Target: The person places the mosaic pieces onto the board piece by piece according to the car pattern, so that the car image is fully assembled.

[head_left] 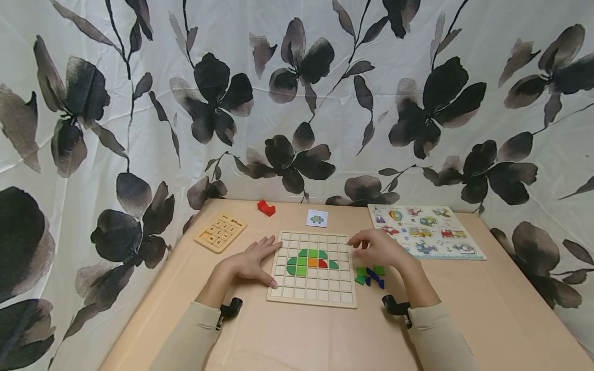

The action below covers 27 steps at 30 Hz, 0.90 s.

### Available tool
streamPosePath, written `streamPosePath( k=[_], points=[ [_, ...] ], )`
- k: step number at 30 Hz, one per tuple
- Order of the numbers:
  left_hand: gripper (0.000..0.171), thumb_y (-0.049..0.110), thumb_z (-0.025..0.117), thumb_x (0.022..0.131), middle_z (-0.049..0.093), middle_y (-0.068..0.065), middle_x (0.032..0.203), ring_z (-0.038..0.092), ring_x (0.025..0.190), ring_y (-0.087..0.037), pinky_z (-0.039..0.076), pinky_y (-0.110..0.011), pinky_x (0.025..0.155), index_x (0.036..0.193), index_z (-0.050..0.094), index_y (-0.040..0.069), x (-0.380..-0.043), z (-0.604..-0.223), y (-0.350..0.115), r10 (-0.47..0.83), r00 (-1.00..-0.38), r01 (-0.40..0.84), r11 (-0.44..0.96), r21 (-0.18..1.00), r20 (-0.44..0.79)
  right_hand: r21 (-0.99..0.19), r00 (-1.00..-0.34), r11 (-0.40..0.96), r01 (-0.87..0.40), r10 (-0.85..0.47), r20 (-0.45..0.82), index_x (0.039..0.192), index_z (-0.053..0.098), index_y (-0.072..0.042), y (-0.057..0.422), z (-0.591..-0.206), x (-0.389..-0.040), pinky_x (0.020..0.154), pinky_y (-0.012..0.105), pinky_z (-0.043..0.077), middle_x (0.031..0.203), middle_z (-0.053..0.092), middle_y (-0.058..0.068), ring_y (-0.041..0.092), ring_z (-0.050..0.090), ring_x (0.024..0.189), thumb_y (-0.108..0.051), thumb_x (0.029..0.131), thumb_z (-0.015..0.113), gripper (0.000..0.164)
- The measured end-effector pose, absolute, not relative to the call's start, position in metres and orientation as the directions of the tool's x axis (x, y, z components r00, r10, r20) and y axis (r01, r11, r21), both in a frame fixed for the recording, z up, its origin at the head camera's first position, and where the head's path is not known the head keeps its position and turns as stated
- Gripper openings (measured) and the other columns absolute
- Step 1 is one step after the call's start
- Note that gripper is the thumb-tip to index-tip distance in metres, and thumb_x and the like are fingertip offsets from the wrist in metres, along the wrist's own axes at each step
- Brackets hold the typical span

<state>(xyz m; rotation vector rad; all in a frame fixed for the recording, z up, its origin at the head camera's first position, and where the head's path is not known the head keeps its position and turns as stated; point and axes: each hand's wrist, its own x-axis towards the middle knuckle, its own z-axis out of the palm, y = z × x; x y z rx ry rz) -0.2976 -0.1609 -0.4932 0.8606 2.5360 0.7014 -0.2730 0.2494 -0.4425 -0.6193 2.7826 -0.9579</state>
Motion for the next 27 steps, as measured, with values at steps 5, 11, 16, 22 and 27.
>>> streamPosePath(
  k=[5, 11, 16, 22, 27],
  points=[
    [0.121, 0.058, 0.088, 0.073, 0.007, -0.017, 0.176, -0.001, 0.163, -0.038, 0.002, -0.059, 0.131, 0.167, 0.025, 0.015, -0.297, -0.493, -0.160, 0.642, -0.745, 0.458, 0.690, 0.560, -0.181, -0.639, -0.902, 0.715, -0.283, -0.425, -0.077, 0.114, 0.078, -0.006, 0.258, -0.443, -0.273, 0.067, 0.031, 0.055, 0.103, 0.074, 0.006, 0.021, 0.060, 0.086, -0.008, 0.089, 0.080, 0.026],
    [0.121, 0.058, 0.089, 0.073, 0.007, -0.017, 0.176, -0.001, 0.163, -0.037, 0.002, -0.059, 0.131, 0.167, 0.025, 0.016, -0.298, -0.493, -0.160, 0.635, -0.750, 0.449, 0.694, 0.562, -0.186, -0.667, -0.876, 0.702, -0.250, -0.457, -0.153, 0.109, 0.079, -0.007, 0.264, -0.449, -0.275, 0.066, 0.029, 0.055, 0.094, 0.072, 0.003, 0.021, 0.060, 0.081, -0.005, 0.086, 0.082, 0.024],
    [0.122, 0.058, 0.089, 0.072, 0.007, -0.016, 0.176, -0.001, 0.163, -0.037, 0.002, -0.059, 0.131, 0.167, 0.025, 0.016, -0.297, -0.493, -0.160, 0.631, -0.752, 0.443, 0.696, 0.565, -0.188, -0.675, -0.847, 0.698, -0.241, -0.491, -0.205, 0.103, 0.079, -0.007, 0.264, -0.452, -0.276, 0.067, 0.028, 0.051, 0.087, 0.070, 0.002, 0.019, 0.058, 0.080, -0.002, 0.084, 0.082, 0.020],
    [0.122, 0.060, 0.088, 0.073, 0.006, -0.016, 0.176, -0.002, 0.163, -0.037, 0.002, -0.058, 0.131, 0.167, 0.024, 0.018, -0.299, -0.494, -0.160, 0.631, -0.751, 0.444, 0.702, 0.557, -0.197, -0.683, -0.806, 0.679, -0.269, -0.547, -0.227, 0.097, 0.080, -0.005, 0.263, -0.455, -0.278, 0.064, 0.025, 0.048, 0.081, 0.069, 0.001, 0.015, 0.056, 0.074, 0.004, 0.081, 0.082, 0.018],
    [0.121, 0.060, 0.088, 0.073, 0.006, -0.016, 0.176, -0.002, 0.163, -0.037, 0.001, -0.058, 0.131, 0.167, 0.024, 0.018, -0.299, -0.494, -0.160, 0.630, -0.751, 0.441, 0.702, 0.560, -0.198, -0.688, -0.795, 0.672, -0.274, -0.561, -0.231, 0.096, 0.080, -0.003, 0.262, -0.457, -0.279, 0.063, 0.024, 0.049, 0.084, 0.074, 0.009, 0.014, 0.056, 0.073, 0.007, 0.080, 0.082, 0.019]
  ],
)
